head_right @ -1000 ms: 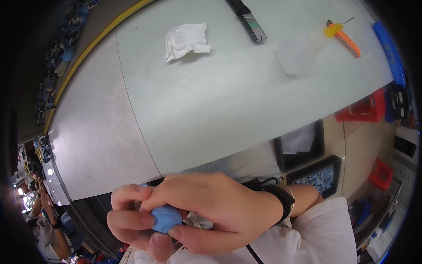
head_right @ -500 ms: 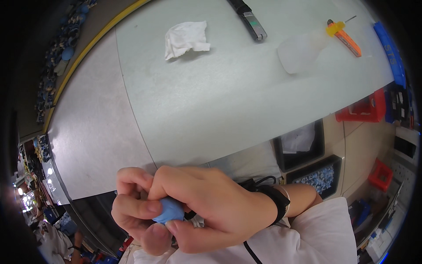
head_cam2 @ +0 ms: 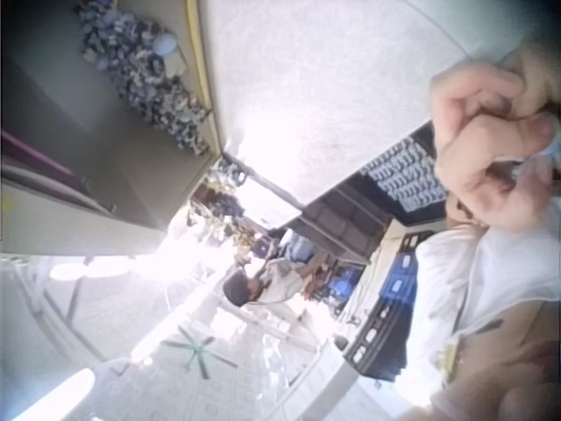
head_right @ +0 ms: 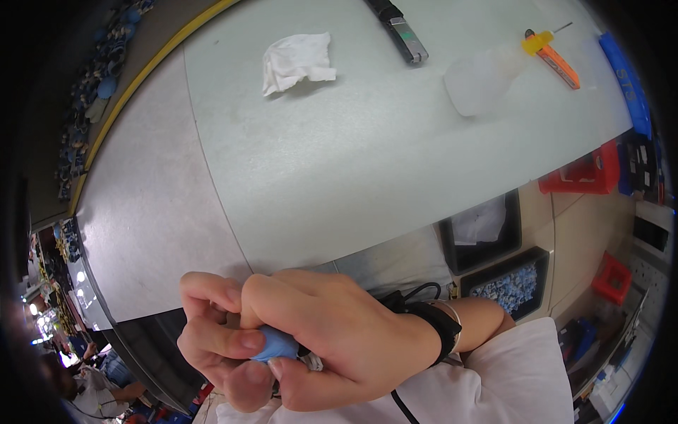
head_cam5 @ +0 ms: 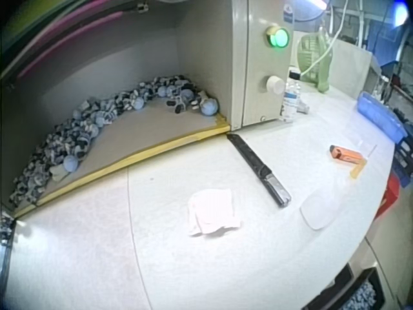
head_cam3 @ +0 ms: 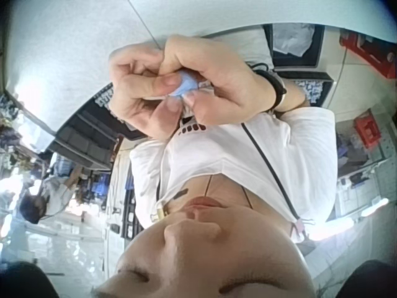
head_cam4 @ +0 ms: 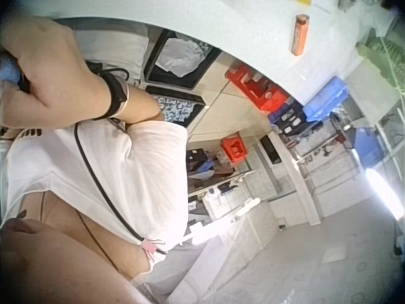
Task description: Gluing parts and assembling small plastic figurines at a factory workstation.
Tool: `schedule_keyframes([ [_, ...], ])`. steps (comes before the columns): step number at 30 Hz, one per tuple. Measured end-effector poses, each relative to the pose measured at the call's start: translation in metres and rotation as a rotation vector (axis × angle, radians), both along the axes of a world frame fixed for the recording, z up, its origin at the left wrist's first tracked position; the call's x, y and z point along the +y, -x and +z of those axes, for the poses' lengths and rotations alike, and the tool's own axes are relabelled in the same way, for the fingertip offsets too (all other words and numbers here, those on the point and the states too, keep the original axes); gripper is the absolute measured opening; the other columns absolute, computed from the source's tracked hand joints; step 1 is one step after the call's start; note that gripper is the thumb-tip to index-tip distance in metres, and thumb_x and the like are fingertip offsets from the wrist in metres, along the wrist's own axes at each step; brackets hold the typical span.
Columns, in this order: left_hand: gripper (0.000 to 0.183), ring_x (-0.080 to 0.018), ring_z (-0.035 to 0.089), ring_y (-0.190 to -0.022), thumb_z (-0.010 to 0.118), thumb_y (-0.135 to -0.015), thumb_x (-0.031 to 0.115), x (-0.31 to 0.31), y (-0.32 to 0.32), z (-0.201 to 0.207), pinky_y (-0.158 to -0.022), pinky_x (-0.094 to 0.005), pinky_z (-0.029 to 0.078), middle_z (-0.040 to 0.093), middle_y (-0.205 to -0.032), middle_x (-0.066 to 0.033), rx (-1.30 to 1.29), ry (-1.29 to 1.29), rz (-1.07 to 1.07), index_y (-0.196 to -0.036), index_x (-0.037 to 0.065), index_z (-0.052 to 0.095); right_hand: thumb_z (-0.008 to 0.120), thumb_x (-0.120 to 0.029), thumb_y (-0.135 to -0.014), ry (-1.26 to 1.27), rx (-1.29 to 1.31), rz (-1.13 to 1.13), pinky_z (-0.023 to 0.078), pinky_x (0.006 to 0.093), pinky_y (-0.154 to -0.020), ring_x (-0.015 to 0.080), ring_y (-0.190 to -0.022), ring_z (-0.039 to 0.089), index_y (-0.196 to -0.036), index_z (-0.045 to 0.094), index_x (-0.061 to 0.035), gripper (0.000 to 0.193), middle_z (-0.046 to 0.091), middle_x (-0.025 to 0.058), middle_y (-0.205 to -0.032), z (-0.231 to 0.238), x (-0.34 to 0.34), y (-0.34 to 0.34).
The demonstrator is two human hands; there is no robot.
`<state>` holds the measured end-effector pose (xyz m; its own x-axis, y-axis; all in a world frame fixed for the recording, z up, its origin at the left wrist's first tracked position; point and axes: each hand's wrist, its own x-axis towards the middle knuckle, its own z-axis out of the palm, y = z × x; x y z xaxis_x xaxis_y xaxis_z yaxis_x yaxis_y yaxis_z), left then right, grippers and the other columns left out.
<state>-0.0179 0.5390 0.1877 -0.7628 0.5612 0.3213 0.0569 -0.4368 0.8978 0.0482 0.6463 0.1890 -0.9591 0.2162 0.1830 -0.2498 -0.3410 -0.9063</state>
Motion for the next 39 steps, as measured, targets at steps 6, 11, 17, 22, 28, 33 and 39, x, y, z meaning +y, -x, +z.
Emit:
schedule_keyframes([
  [6,0.013,-0.0104,0.047,-0.055,0.058,-0.056,0.000,-0.003,0.001,0.003,-0.049,-0.0177,0.038,0.045,-0.092,-0.0193,0.037,0.062,-0.004,-0.070,0.000,0.058,0.048,-0.014,-0.072,-0.129,0.047,0.062,0.040,0.0281,-0.052,0.0198,-0.059,0.049,-0.086,0.047,0.0033,0.023,0.052,0.0120,-0.075,-0.004,0.005,-0.001],
  [11,0.016,-0.0125,0.048,-0.056,0.061,-0.056,0.002,0.009,-0.008,0.002,-0.045,-0.0184,0.037,0.048,-0.091,-0.0185,-0.098,-0.058,0.112,-0.071,0.000,0.058,0.046,-0.012,-0.076,0.031,0.023,0.110,0.039,0.0256,-0.051,0.0152,-0.059,0.048,-0.090,0.043,0.0041,0.022,0.052,0.0106,-0.074,0.000,0.003,0.000],
  [17,0.025,-0.0194,0.052,-0.064,0.071,-0.056,0.013,0.004,-0.003,-0.011,-0.041,-0.0206,0.035,0.057,-0.082,-0.0081,0.352,0.103,0.320,-0.077,0.007,0.057,0.046,-0.012,-0.077,0.227,0.082,0.283,0.036,0.0221,-0.048,0.0110,-0.054,0.045,-0.090,0.041,0.0050,0.022,0.050,0.0087,-0.072,0.008,0.014,0.008],
  [22,0.022,-0.0215,0.054,-0.068,0.071,-0.059,0.014,0.016,-0.008,-0.012,-0.040,-0.0218,0.036,0.059,-0.080,-0.0063,0.515,0.072,0.487,-0.077,0.009,0.058,0.047,-0.014,-0.076,0.187,0.065,0.274,0.035,0.0229,-0.047,0.0125,-0.053,0.044,-0.089,0.041,0.0047,0.024,0.049,0.0076,-0.071,0.009,0.014,0.006],
  [28,0.015,-0.0206,0.056,-0.071,0.069,-0.062,0.012,0.008,-0.007,-0.003,-0.044,-0.0240,0.043,0.060,-0.080,-0.0059,0.588,0.165,0.462,-0.074,0.009,0.059,0.047,-0.012,-0.071,-0.001,0.011,0.270,0.038,0.0258,-0.048,0.0208,-0.053,0.046,-0.091,0.042,0.0051,0.026,0.048,0.0090,-0.070,0.012,0.018,0.004],
  [33,0.012,-0.0190,0.056,-0.069,0.066,-0.064,0.008,0.004,-0.006,0.004,-0.045,-0.0244,0.043,0.061,-0.079,-0.0040,0.681,0.245,0.413,-0.074,0.009,0.059,0.047,-0.011,-0.070,-0.055,0.005,0.220,0.039,0.0272,-0.048,0.0231,-0.053,0.047,-0.089,0.044,0.0046,0.025,0.048,0.0098,-0.071,0.012,0.015,0.004],
  [39,0.013,-0.0195,0.053,-0.078,0.064,-0.062,0.005,0.006,-0.006,-0.005,-0.046,-0.0218,0.038,0.062,-0.081,-0.0007,0.677,0.096,0.425,-0.074,0.010,0.060,0.046,-0.011,-0.071,-0.001,0.070,0.184,0.038,0.0266,-0.046,0.0209,-0.053,0.047,-0.084,0.046,0.0046,0.020,0.048,0.0098,-0.070,0.011,0.011,0.006],
])
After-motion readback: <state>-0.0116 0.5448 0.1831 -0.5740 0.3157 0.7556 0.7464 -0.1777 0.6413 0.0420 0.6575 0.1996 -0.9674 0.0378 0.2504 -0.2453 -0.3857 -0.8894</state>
